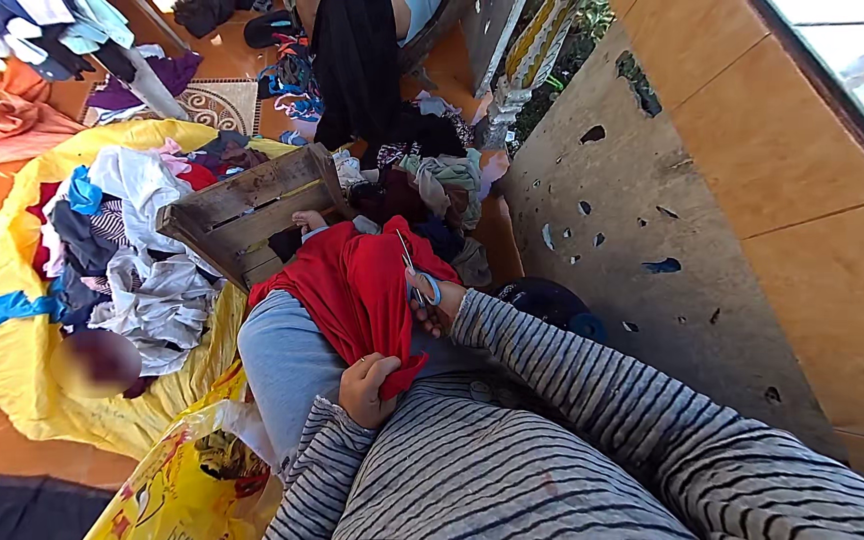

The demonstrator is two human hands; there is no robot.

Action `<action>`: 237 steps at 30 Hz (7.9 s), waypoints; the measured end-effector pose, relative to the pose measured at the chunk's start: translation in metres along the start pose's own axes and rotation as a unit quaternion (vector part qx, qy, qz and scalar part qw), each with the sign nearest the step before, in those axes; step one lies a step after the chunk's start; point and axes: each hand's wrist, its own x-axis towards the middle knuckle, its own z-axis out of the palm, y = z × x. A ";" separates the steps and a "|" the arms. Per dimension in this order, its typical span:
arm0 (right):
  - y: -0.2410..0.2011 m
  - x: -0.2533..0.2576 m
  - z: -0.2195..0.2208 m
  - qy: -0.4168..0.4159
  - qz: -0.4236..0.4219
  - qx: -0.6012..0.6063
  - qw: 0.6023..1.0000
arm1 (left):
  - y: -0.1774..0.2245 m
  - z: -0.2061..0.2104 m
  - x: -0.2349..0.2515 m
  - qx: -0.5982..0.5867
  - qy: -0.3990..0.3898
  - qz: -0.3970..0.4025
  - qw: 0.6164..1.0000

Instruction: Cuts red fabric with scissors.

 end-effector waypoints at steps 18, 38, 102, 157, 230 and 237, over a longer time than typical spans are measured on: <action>-0.004 -0.011 0.014 0.058 -0.044 -0.111 0.991 | 0.001 0.001 0.000 0.006 0.003 -0.017 1.000; -0.089 0.095 -0.049 0.137 -0.287 -0.562 0.764 | -0.067 -0.062 0.142 0.175 -0.372 -0.396 0.821; -0.014 -0.010 -0.016 -0.028 0.006 -0.270 0.963 | 0.012 -0.015 0.000 0.051 -0.074 -0.034 0.995; -0.026 0.023 -0.038 0.237 -0.315 -0.461 0.795 | 0.000 -0.041 0.065 0.070 -0.288 -0.346 0.890; 0.047 -0.006 -0.056 -0.095 -0.185 -0.026 0.978 | 0.040 -0.031 0.010 -0.063 -0.178 -0.094 0.978; 0.039 -0.018 -0.046 -0.105 -0.267 -0.112 0.951 | 0.014 -0.049 0.028 -0.355 -0.361 -0.235 0.830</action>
